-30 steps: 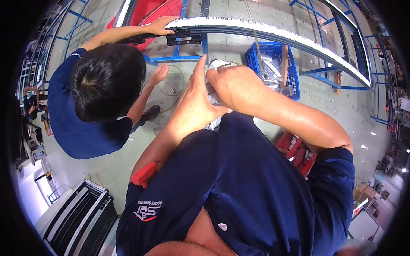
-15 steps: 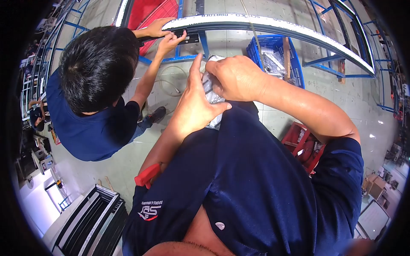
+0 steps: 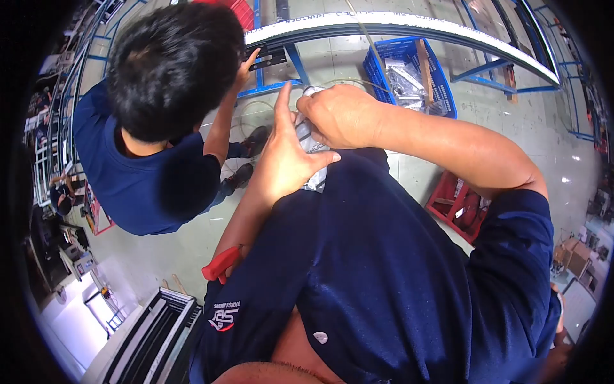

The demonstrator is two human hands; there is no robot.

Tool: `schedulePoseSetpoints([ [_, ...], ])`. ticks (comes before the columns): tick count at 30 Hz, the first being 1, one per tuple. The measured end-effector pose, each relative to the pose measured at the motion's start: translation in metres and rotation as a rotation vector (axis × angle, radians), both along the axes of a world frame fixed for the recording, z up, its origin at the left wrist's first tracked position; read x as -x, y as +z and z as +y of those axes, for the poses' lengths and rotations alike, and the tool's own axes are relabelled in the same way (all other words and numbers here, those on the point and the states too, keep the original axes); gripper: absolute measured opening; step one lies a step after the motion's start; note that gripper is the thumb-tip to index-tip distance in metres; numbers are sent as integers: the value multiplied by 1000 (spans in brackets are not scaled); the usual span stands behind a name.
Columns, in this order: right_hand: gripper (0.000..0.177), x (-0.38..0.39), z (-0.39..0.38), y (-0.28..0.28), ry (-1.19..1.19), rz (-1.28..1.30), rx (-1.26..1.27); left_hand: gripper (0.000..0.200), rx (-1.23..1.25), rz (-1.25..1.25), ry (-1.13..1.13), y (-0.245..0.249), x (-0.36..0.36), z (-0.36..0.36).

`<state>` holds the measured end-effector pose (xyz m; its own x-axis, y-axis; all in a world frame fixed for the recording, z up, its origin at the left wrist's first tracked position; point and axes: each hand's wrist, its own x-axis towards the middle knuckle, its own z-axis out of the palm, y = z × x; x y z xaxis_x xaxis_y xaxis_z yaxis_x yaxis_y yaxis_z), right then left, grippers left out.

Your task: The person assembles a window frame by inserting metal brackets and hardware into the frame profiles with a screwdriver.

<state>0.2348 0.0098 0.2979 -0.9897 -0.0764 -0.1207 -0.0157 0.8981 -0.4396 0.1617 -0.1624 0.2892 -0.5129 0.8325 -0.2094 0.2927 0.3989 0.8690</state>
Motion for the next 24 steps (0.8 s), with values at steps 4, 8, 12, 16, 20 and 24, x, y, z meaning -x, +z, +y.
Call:
schedulePoseSetpoints([
  [4, 26, -8, -8, 5, -71, 47, 42, 134, -23, 141, -6, -1, 1, -3],
  [8, 23, -7, -12, -2, -108, 12, -4, 134, -120, 47, -118, -10, 4, -2],
  [12, 23, -19, -12, -2, -190, 38, 52, 133, -30, 11, -206, 7, 3, 5],
  [16, 24, -32, -2, -3, -298, 32, 117, 132, -68, 22, -336, 10, 8, 21],
  [20, 18, -57, 6, -1, -455, 261, 42, 130, -80, 118, -400, 24, 0, 41],
  [24, 18, -92, 20, 4, -496, 363, 343, 130, -72, -33, -410, 21, -14, 56],
])
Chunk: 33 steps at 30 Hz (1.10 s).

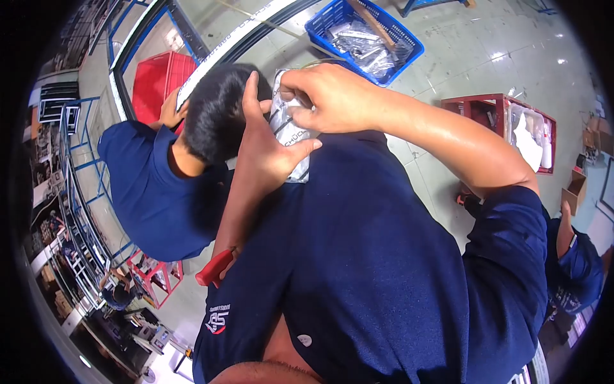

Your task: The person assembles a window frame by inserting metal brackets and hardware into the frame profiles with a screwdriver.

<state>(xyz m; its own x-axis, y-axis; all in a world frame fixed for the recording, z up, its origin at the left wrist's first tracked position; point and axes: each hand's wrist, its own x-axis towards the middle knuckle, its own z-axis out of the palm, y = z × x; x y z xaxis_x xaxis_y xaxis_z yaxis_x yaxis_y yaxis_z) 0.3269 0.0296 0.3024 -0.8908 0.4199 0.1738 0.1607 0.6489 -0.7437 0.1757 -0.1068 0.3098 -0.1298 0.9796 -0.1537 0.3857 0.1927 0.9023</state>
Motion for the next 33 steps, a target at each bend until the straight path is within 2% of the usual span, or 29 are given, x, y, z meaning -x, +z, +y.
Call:
schedulePoseSetpoints([
  [1, 19, -8, 2, 0, -27, -10, 21, 135, -71, 101, -5, -8, -4, 5],
  [4, 18, -21, 19, -3, -57, -63, 28, 135, -92, 181, -48, 0, -20, 24],
  [6, 18, -29, 32, -4, -26, -149, -134, 135, -113, 198, -57, 1, -32, 38],
  [8, 19, -39, 44, 2, 0, -184, -173, 134, -128, 229, -39, 1, -45, 53],
  [10, 20, -49, 61, 6, -32, -230, -276, 134, -19, 30, -33, -3, -61, 71],
  [11, 23, -53, 69, 16, -38, -265, -306, 131, 62, 102, -29, 13, -69, 83],
  [12, 23, -59, 82, 12, -51, -255, -323, 127, 120, 63, -52, 23, -74, 94],
  [16, 22, -92, 127, 17, -90, -227, -232, 121, 63, 68, -102, 15, -104, 127],
  [21, 21, -136, 170, -5, -57, -159, -288, 121, 45, 74, -40, 4, -143, 157],
  [22, 21, -143, 176, -6, -47, -129, -284, 122, 16, 13, -8, 0, -150, 159],
  [23, 20, -150, 182, 0, -16, -126, -114, 124, -11, -49, 23, -5, -156, 161],
  [24, 20, -156, 184, 5, -8, -115, -107, 124, -3, -38, 31, -9, -163, 163],
  [26, 21, -165, 186, 10, -23, -138, 216, 126, 24, -70, 86, -11, -172, 168],
  [30, 20, -170, 198, -9, 32, -175, 104, 126, 206, -5, 71, 4, -179, 184],
  [31, 20, -170, 200, -13, 30, -163, 109, 126, 211, 8, 69, 3, -179, 187],
  [33, 19, -172, 198, -21, 57, -148, -36, 124, 180, 57, 54, -2, -182, 187],
])
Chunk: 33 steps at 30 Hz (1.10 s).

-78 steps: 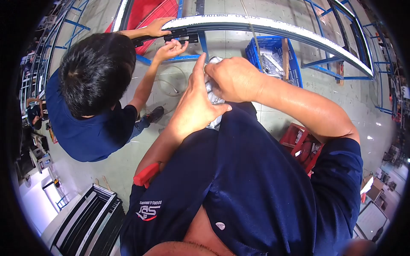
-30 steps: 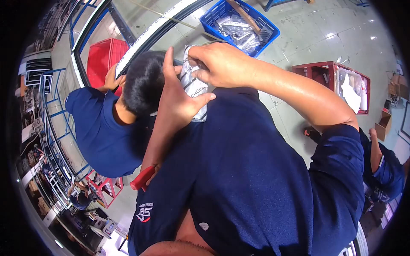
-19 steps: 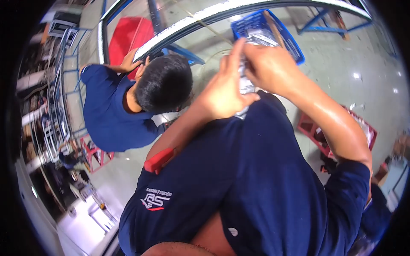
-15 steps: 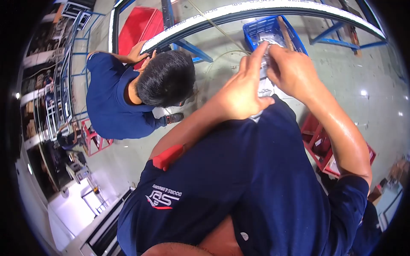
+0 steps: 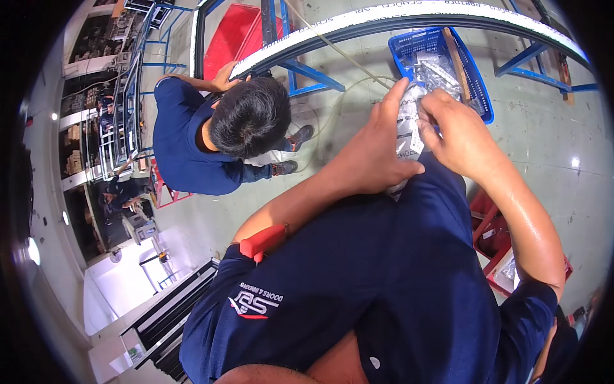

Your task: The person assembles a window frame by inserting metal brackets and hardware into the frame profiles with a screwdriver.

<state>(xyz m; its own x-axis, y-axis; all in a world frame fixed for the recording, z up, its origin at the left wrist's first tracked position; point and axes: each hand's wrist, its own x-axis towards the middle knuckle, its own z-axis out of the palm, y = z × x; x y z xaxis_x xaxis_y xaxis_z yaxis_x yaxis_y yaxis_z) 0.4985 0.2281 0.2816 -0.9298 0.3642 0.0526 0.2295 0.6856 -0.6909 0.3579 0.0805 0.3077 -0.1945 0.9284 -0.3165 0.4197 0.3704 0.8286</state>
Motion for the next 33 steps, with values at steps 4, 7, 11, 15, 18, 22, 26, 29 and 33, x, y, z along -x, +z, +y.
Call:
schedulePoseSetpoints([
  [4, 21, 1, 0, -3, 13, -67, -177, 124, 7, 26, -19, -1, -1, 5],
  [7, 21, -5, 24, -11, 114, -11, -222, 124, 33, -10, -70, -6, 2, 5],
  [11, 13, 2, 52, -15, 135, 112, -212, 127, -29, -27, -11, -8, 5, 11],
  [15, 25, -3, 69, -7, -110, 135, 208, 133, 32, -60, 156, -7, 13, 9],
  [18, 28, 8, 53, -2, 79, 197, -182, 133, 20, -136, 139, -6, 12, 20],
  [22, 20, 20, 58, -4, 196, 68, -305, 137, -82, -34, 28, -17, 18, 22],
  [26, 16, 31, 52, -5, 249, 149, -360, 125, -57, -16, 100, -34, 34, 22],
  [29, 17, 42, 56, -15, 264, 229, -427, 101, -14, -902, 279, -64, 46, 25],
  [33, 19, 54, 51, -21, 296, 106, -551, 68, 73, -571, 124, -59, 50, 25],
])
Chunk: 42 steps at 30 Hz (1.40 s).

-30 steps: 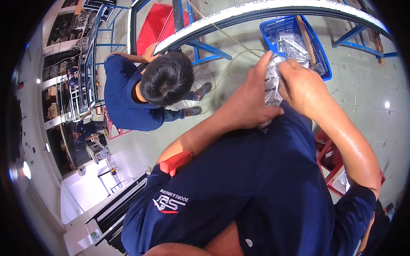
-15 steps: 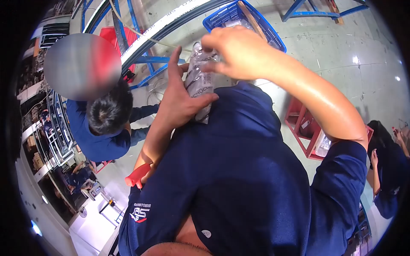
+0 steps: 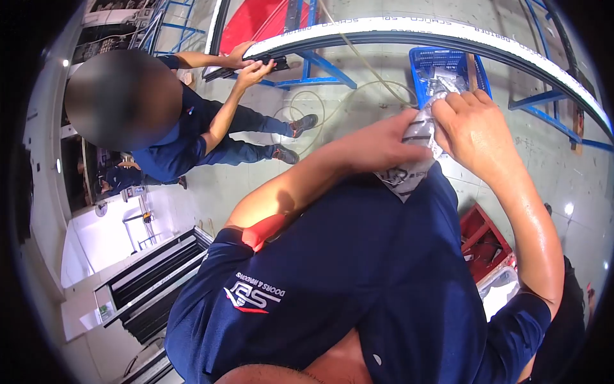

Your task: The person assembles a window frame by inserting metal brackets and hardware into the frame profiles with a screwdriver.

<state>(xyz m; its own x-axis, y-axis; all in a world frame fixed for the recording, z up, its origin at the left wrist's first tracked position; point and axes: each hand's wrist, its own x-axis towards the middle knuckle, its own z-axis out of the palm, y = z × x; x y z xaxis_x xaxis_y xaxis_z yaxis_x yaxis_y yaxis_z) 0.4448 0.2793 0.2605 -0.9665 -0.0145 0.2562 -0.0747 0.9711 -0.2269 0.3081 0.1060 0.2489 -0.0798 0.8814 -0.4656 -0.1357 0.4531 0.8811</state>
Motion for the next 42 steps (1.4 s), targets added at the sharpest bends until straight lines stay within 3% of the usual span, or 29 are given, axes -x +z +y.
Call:
schedulePoseSetpoints([
  [3, 22, 4, 2, -8, 70, 33, 40, 69, 32, 99, -122, -2, 2, 1],
  [7, 18, 8, 5, -23, -40, -36, 161, 68, -52, 128, -88, -13, 2, -2],
  [10, 17, 16, 10, -40, -99, 55, 217, 69, 18, 211, -33, -13, 4, 3],
  [13, 19, 17, 10, -28, -95, 7, 362, 71, 86, 262, 1, -21, 4, 6],
  [15, 22, 17, 10, -4, -73, -235, 588, 74, -19, 186, -1, -33, 6, 5],
  [20, 27, 52, 36, -9, -66, -497, 510, 79, 16, 208, -69, -31, 33, 19],
  [23, 23, 68, 37, -15, 23, -461, 350, 80, 58, 238, -116, -32, 50, 20],
  [26, 19, 29, 20, -8, 63, -389, 209, 81, 28, 261, -127, -23, 13, 8],
  [29, 19, 28, 12, -4, 87, -214, -6, 82, 27, 251, -96, -24, 8, 5],
  [31, 21, 29, 2, 4, -2, -47, -168, 73, 32, 264, -67, -28, 5, 3],
  [37, 24, 22, 2, -15, 20, -178, -31, 75, 59, 282, -53, -25, 1, 2],
  [42, 23, 28, 4, -29, -27, -99, 101, 76, 28, 263, 1, -30, 2, 2],
])
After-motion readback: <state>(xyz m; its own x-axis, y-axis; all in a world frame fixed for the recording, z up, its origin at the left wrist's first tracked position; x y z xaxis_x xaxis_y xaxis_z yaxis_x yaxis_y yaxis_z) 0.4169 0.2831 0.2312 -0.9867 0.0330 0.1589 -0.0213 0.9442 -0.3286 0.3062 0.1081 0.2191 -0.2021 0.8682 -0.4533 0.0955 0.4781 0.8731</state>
